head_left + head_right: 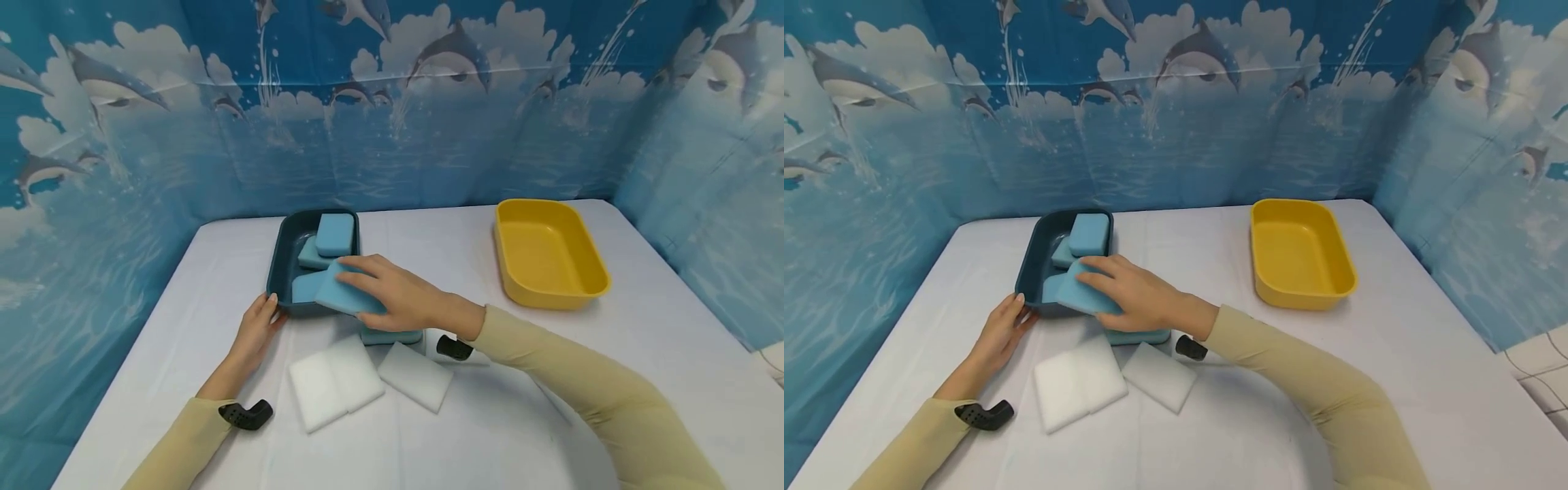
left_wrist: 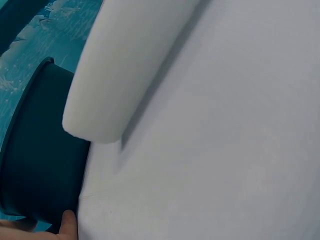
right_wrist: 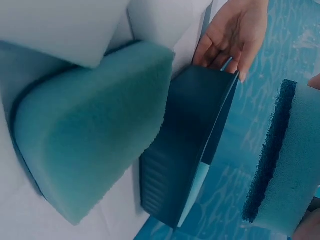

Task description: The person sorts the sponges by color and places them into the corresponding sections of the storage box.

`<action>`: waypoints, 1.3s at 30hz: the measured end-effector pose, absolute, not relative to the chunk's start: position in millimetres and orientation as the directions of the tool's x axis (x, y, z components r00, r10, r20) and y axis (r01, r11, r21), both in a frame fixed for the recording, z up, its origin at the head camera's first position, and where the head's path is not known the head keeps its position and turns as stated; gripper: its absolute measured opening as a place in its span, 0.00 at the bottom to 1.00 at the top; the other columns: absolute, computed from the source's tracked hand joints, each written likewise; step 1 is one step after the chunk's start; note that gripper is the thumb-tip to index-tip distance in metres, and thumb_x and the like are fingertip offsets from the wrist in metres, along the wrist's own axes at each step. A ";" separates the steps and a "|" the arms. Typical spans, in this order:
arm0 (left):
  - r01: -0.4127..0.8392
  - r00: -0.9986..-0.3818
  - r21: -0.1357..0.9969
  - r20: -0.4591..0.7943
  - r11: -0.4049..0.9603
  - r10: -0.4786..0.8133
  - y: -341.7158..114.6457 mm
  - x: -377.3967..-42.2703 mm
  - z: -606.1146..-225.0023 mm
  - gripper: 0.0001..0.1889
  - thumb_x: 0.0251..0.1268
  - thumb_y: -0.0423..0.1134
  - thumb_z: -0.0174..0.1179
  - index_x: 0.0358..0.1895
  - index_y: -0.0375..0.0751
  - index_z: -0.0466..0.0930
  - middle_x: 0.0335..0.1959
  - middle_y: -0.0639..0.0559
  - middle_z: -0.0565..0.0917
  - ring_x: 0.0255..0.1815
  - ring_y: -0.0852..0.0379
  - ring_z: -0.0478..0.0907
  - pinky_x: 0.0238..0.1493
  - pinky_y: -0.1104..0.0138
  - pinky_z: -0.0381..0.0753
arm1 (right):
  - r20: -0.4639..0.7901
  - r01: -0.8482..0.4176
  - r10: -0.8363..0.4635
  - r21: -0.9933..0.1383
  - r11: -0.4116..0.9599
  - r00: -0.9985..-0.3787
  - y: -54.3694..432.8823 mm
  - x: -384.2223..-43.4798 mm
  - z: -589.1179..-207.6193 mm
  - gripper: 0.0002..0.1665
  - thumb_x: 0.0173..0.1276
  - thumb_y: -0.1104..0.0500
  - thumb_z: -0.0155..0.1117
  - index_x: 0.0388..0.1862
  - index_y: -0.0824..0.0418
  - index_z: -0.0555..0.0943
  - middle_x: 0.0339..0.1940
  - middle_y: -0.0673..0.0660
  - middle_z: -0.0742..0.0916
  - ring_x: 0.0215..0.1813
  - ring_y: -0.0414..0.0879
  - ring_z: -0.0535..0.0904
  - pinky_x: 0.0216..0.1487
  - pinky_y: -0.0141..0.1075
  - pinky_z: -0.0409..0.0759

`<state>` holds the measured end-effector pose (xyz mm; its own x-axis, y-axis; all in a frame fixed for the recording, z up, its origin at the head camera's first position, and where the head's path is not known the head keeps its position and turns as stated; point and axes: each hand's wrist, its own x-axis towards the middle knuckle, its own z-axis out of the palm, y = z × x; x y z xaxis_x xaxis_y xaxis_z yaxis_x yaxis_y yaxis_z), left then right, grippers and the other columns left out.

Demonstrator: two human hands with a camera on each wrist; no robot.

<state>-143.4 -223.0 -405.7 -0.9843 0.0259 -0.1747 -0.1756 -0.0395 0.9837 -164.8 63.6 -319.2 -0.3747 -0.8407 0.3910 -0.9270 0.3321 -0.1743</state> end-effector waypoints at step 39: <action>-0.151 -0.988 0.988 -0.150 -0.025 0.020 -224.2 -139.7 -406.3 0.29 0.78 0.42 0.32 0.75 0.34 0.38 0.77 0.43 0.41 0.78 0.49 0.41 0.76 0.54 0.53 | 0.313 -0.872 -0.816 -0.235 0.430 -0.486 39.5 -216.0 -317.1 0.33 0.66 0.51 0.58 0.68 0.59 0.66 0.72 0.61 0.66 0.67 0.56 0.67 0.62 0.45 0.72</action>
<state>-139.7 -224.2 -406.3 -0.9884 0.0199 -0.1503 -0.1507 -0.0251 0.9883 -216.0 39.5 -317.1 -0.4862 -0.8159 0.3130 -0.8720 0.4296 -0.2346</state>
